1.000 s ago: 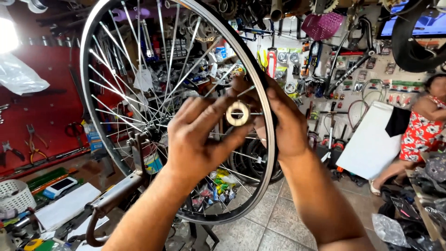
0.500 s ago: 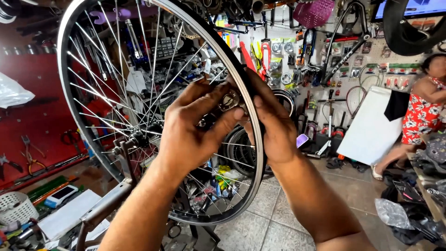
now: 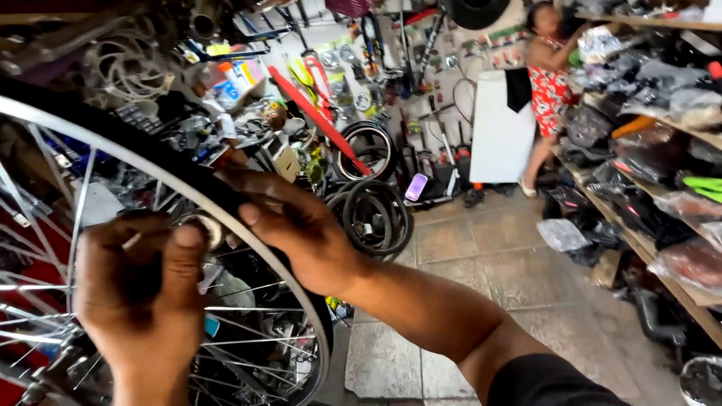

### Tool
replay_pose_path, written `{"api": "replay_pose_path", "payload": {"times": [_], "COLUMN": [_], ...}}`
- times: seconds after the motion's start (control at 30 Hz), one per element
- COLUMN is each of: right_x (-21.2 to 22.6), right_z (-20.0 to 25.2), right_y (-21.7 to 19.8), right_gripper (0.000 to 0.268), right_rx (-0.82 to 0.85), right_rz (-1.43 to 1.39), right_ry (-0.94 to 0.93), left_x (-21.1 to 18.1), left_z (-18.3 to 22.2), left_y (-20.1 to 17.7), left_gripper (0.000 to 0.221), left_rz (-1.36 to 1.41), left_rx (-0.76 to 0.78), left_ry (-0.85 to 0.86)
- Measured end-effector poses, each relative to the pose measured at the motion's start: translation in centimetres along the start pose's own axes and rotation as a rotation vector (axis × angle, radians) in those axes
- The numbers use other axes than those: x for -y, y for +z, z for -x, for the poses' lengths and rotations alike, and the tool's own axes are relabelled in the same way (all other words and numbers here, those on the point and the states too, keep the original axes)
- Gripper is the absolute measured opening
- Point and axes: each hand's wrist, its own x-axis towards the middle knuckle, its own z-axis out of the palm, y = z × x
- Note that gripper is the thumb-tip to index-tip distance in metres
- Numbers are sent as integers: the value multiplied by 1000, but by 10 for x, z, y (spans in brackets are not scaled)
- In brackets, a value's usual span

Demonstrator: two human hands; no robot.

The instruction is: Repairing a bicycle wheel hub on a truing stand

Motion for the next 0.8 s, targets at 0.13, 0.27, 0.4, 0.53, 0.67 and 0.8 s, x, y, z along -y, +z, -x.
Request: {"api": "replay_pose_path", "payload": {"times": [0.13, 0.27, 0.4, 0.53, 0.67, 0.8], "right_x": [5, -8, -4, -7, -5, -3], "right_z": [-2, 2, 0, -5, -4, -3], "right_y": [2, -3, 4, 0, -5, -4], "right_gripper": [53, 34, 37, 35, 35, 42], "right_rx": [102, 35, -29, -14, 55, 98], "right_rz": [-109, -84, 105, 91, 85, 59], "right_ry": [79, -37, -7, -56, -105, -109], "left_x": [-3, 0, 5, 11, 19, 22], "left_z": [-11, -3, 2, -5, -10, -5], "left_y": [-5, -7, -7, 1, 0, -3], "left_gripper": [45, 56, 27, 17, 15, 28], "left_rz": [137, 126, 85, 373, 286, 213], "left_rx": [33, 130, 81, 78, 65, 122], "left_ry": [-205, -183, -35, -8, -50, 28]}}
